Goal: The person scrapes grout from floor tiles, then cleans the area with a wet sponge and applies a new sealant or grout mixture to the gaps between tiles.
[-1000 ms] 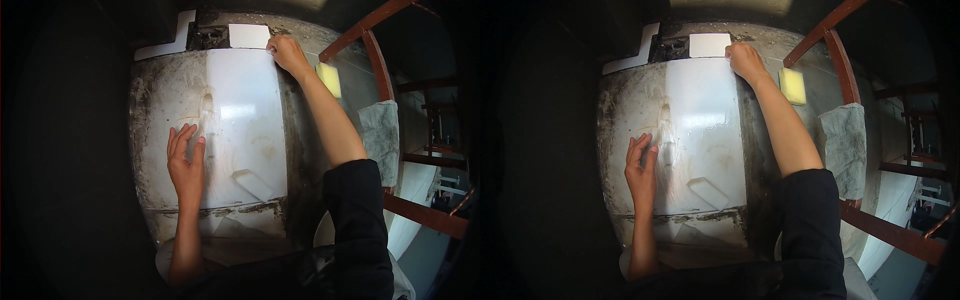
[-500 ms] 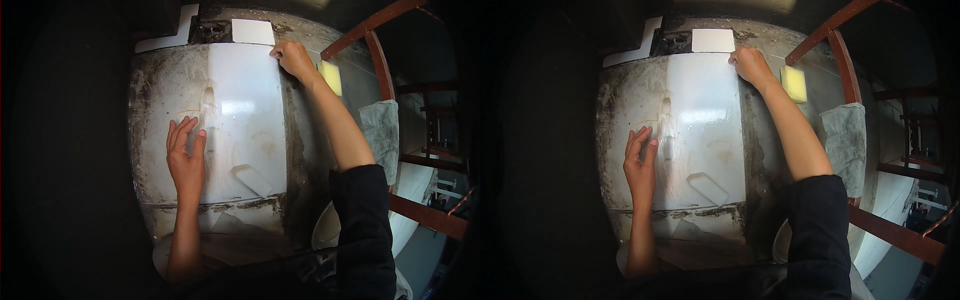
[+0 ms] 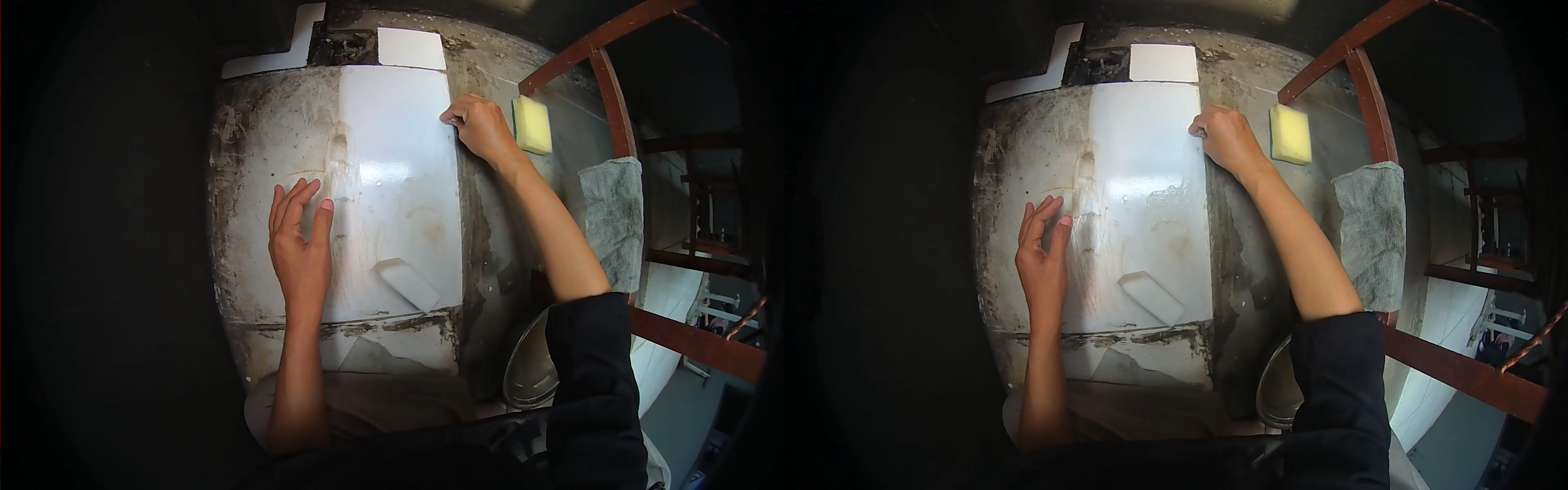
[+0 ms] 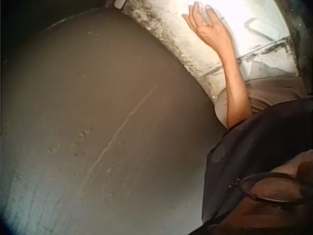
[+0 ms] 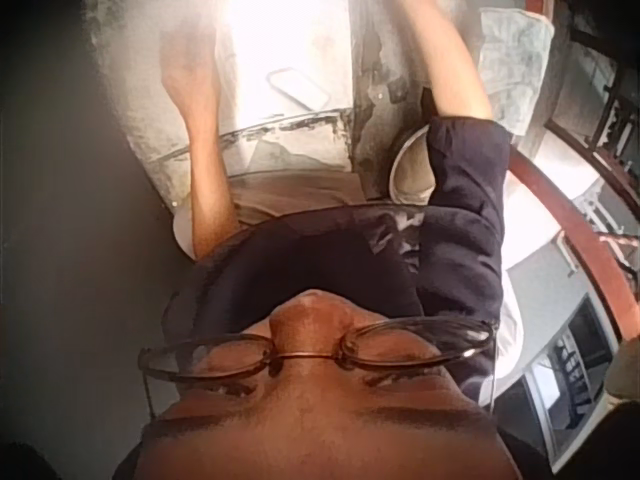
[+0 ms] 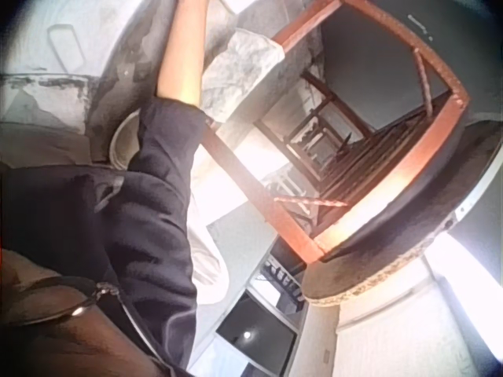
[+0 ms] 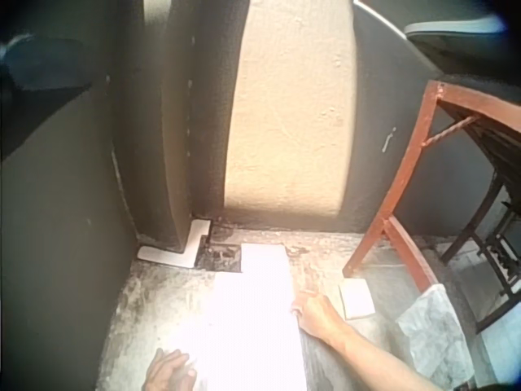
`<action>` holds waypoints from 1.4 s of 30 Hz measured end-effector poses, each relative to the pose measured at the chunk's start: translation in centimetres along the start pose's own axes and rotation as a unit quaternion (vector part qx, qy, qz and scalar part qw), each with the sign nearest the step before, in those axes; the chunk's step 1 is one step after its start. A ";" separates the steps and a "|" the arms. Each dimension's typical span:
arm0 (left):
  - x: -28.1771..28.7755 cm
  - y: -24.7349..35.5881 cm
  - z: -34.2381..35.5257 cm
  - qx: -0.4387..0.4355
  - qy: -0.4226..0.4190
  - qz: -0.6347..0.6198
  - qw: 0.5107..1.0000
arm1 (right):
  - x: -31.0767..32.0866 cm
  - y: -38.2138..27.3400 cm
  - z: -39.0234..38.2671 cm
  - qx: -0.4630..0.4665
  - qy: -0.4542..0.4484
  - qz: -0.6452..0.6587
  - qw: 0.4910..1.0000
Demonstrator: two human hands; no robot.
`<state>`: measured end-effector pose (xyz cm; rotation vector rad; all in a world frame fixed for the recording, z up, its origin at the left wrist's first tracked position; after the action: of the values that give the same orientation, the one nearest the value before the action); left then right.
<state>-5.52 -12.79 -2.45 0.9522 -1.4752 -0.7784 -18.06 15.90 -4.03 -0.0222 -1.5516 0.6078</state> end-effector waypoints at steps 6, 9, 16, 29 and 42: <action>0.2 0.0 0.0 -0.005 0.004 0.004 1.000 | -0.6 -1.7 -2.9 0.004 0.005 0.020 1.000; 0.2 0.2 -0.1 -0.001 0.006 0.001 1.000 | -0.7 -2.5 -4.1 0.008 0.007 0.014 1.000; -0.1 -0.1 0.0 -0.007 0.008 0.009 1.000 | -1.1 -4.0 -7.1 -0.008 -0.009 0.004 1.000; -0.2 0.2 0.0 -0.022 0.013 0.019 0.999 | -1.7 -7.1 -12.9 -0.010 -0.007 0.047 0.999; -0.2 0.4 0.0 -0.028 0.013 0.017 0.999 | -2.4 -10.4 -18.8 0.001 -0.017 0.058 0.998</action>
<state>-5.57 -12.48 -2.20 0.8903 -1.4364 -0.7754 3.29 12.90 -3.15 -0.1013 -1.5904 0.7043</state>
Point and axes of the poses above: each hand's wrist, its own z-axis towards the middle knuckle, its own x-axis out of the back of the hand, y = z × x, the point moved 5 cm from there along z, towards the middle knuckle, and after that the axes turned 10 degrees about -y, right-handed, at the moved point
